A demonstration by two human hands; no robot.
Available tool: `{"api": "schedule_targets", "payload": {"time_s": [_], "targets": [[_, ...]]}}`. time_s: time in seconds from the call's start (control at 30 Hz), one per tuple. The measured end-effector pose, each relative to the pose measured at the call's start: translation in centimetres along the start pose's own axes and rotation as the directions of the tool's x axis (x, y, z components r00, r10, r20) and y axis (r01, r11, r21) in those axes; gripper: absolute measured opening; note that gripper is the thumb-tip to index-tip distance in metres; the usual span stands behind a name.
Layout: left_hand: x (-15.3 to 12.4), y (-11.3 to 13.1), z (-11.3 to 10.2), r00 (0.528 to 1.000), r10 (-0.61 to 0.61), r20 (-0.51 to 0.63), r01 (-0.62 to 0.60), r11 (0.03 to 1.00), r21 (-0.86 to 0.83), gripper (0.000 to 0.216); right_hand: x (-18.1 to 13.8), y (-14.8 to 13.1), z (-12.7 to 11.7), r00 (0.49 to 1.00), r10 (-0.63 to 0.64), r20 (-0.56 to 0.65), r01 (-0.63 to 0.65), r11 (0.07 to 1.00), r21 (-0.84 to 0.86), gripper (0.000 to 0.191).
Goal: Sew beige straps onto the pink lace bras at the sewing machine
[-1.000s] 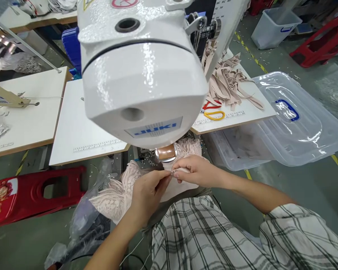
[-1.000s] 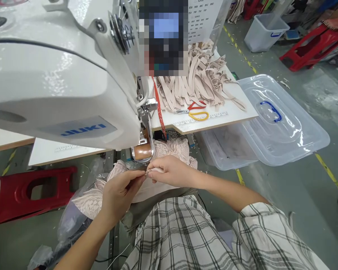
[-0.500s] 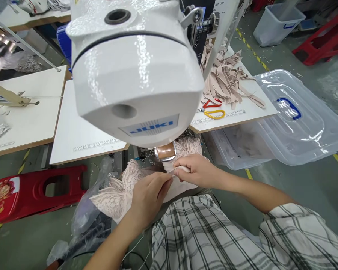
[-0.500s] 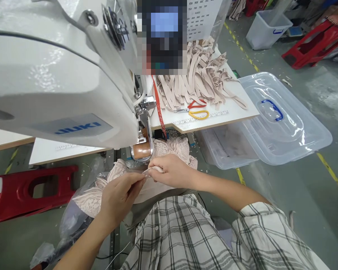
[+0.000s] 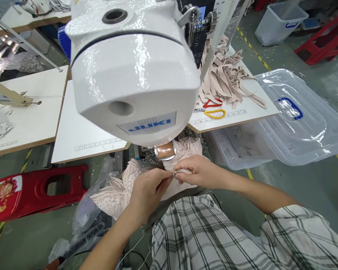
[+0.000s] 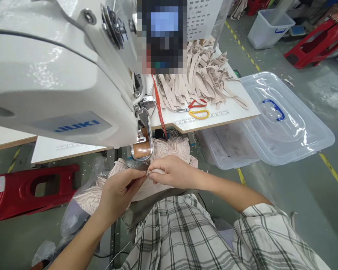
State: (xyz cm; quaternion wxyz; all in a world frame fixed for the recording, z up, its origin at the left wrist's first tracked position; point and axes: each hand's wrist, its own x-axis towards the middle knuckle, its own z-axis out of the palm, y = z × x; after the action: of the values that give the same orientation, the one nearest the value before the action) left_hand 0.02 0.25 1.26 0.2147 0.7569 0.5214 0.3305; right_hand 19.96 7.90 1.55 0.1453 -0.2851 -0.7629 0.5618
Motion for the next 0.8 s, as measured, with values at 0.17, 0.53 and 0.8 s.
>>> {"api": "schedule_targets", "payload": {"time_s": [0.17, 0.53, 0.8], "targets": [[0.4, -0.4, -0.2, 0.996, -0.053, 0.065, 0.054, 0.998, -0.026, 0.014, -0.1, 0.3, 0.1, 0.998, -0.061, -0.025, 0.057, 0.99, -0.13, 0.015], [1.3, 0.3, 1.3, 0.99, -0.134, -0.05, 0.139, 0.983, 0.12, 0.025, 1.1, -0.4, -0.3, 0.933, -0.259, -0.251, 0.132, 0.892, -0.432, 0.02], [1.8, -3.6, 0.4, 0.897, 0.412, -0.159, -0.251, 0.772, 0.583, 0.019, 5.2, -2.1, -3.2, 0.989, -0.047, -0.139, -0.031, 0.858, -0.513, 0.027]]}}
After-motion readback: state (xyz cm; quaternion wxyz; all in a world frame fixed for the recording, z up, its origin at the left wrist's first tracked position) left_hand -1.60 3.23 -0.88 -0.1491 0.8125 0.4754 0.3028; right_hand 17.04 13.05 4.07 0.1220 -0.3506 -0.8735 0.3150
